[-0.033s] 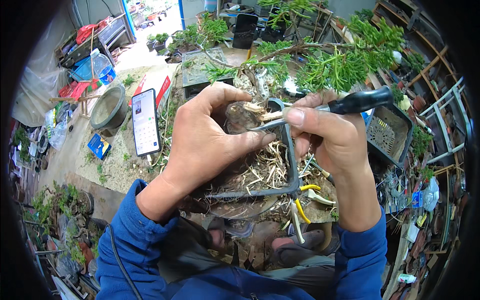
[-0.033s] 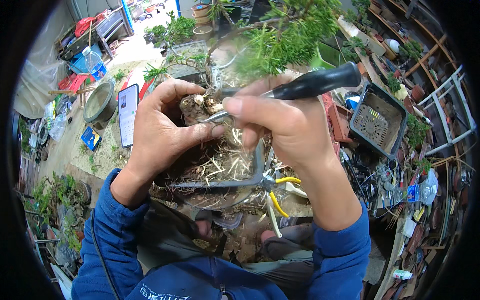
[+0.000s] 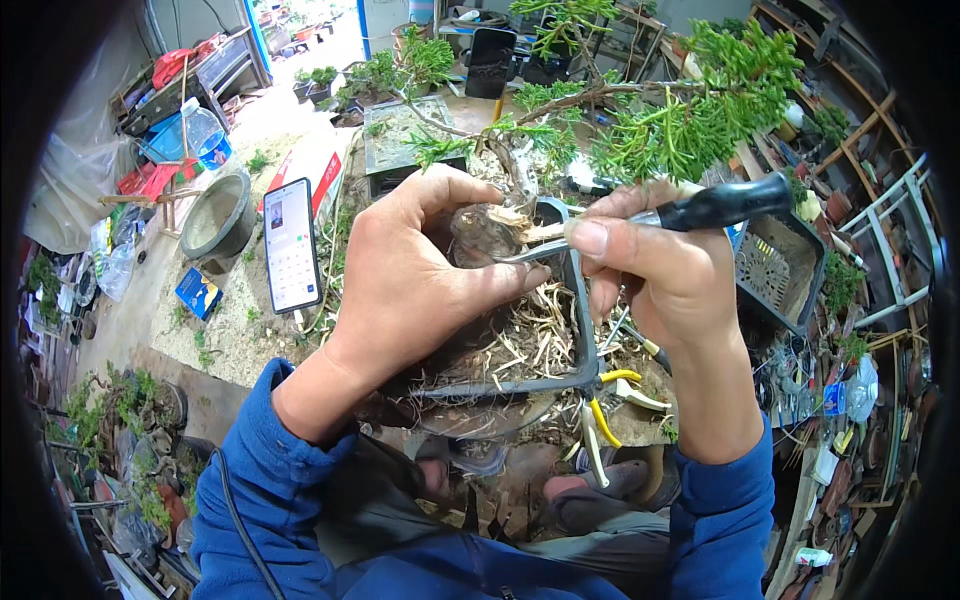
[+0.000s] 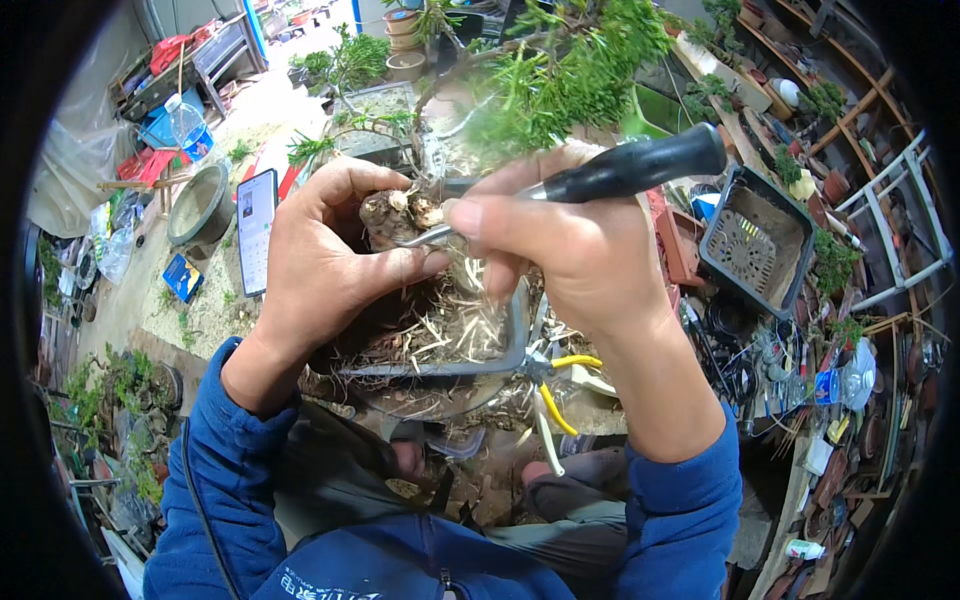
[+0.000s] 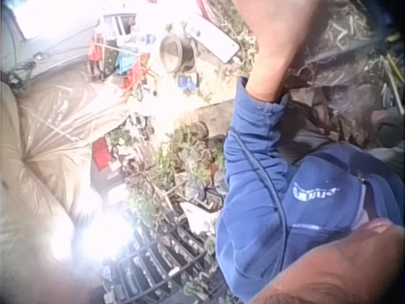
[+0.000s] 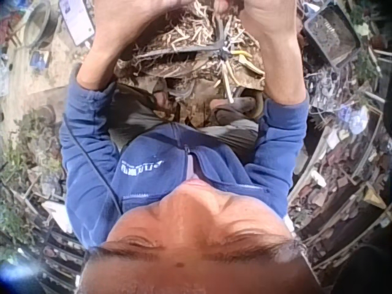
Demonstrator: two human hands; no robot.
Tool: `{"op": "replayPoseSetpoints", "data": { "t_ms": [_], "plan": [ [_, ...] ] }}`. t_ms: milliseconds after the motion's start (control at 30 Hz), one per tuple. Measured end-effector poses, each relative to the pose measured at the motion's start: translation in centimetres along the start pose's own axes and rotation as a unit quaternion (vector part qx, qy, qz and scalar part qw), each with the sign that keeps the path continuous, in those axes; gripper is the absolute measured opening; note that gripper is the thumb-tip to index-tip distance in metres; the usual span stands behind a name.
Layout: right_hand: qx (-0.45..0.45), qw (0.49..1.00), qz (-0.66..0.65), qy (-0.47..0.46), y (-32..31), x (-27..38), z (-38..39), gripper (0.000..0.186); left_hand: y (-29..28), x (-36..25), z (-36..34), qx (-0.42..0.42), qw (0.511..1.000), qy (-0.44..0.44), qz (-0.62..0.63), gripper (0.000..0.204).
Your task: The person uses pruning shears and a metal root hook to trim and clean the exposed root base of a small potted tree. They hold the root ball with one hand while cutting and scraping away old roots and debris with the other.
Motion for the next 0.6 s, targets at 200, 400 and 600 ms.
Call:
{"op": "replayPoseSetpoints", "data": {
  "t_ms": [200, 400, 600],
  "plan": [
    [-0.045, 0.956, 0.133, -0.258, 0.7, -2.4, 1.5, 0.011, 0.4, 0.7, -0.4, -0.052, 0.997, 0.02, 0.046, 0.055],
    [-0.088, 0.957, 0.047, -0.273, 0.9, -3.6, 2.7, 0.009, 0.1, 0.6, 0.2, -0.003, 1.0, 0.005, 0.021, 0.061],
    [-0.081, 0.978, -0.02, -0.19, 1.2, -3.3, 3.1, 0.009, 0.2, 0.2, 0.3, -0.007, 0.999, 0.031, 0.011, 0.063]
  ]
}}
Point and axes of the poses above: each hand's wrist, its own z-axis away from the middle knuckle, its own y-axis out of the palm, x = y × z, the point moved 1 cm from there along -z, towards the middle knuckle, and after that the axes turned 4 degrees about z, right-handed, at the moved point
